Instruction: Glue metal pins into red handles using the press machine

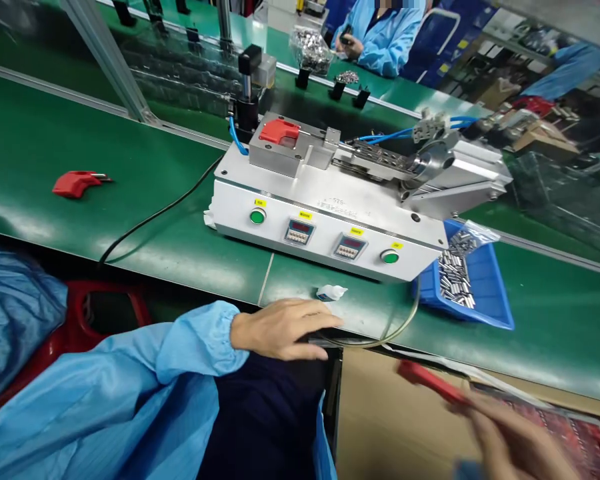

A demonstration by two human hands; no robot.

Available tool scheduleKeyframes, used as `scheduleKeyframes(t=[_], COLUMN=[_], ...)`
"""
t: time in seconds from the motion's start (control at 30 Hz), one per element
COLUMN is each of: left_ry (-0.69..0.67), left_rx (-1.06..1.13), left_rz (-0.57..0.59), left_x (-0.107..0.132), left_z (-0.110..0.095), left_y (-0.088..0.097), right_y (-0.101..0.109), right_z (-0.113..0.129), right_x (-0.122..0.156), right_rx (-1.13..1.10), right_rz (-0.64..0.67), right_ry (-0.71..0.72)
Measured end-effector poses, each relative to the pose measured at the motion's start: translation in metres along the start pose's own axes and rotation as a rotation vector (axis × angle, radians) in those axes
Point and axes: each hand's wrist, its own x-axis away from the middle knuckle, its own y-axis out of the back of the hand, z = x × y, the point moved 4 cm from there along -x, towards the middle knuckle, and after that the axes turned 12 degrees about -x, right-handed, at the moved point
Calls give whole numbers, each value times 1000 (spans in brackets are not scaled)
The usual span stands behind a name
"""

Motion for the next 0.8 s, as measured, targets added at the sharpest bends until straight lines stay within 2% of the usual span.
scheduleKeyframes(t=[0.07,0.13,0.17,0.23,0.3,0.37,0.43,0.47,0.5,0.6,0.7,0.8], left_ry=[33,88,120,198,296,425,552,600,631,662,691,723], left_rx=[103,185,216,248,246,233,236,244,251,259,268,296], left_rz=[22,4,-15,-53,-97,-169,-239,-258,-263,-225,-199,-220], left_x=[-2,3,8,20,31,41,47,48,48,43,40,41], left_z=[-3,2,7,21,36,50,59,62,63,62,61,62], left_y=[-3,2,7,18,27,33,33,32,30,25,23,23], right_y=[-52,-102,-122,-146,-153,-145,-133,-130,-131,-148,-167,-176], right_z=[6,13,15,15,9,-4,-23,-34,-43,-62,-65,-61], right_x=[-9,-16,-19,-22,-21,-20,-18,-17,-17,-19,-24,-23], right_rx=[-69,-138,-148,-97,-27,-19,-51,-66,-76,-69,-73,-209], right_rz=[187,354,391,400,343,169,-32,-82,-82,65,146,179], right_ry=[98,215,268,350,410,412,328,262,191,30,10,-40])
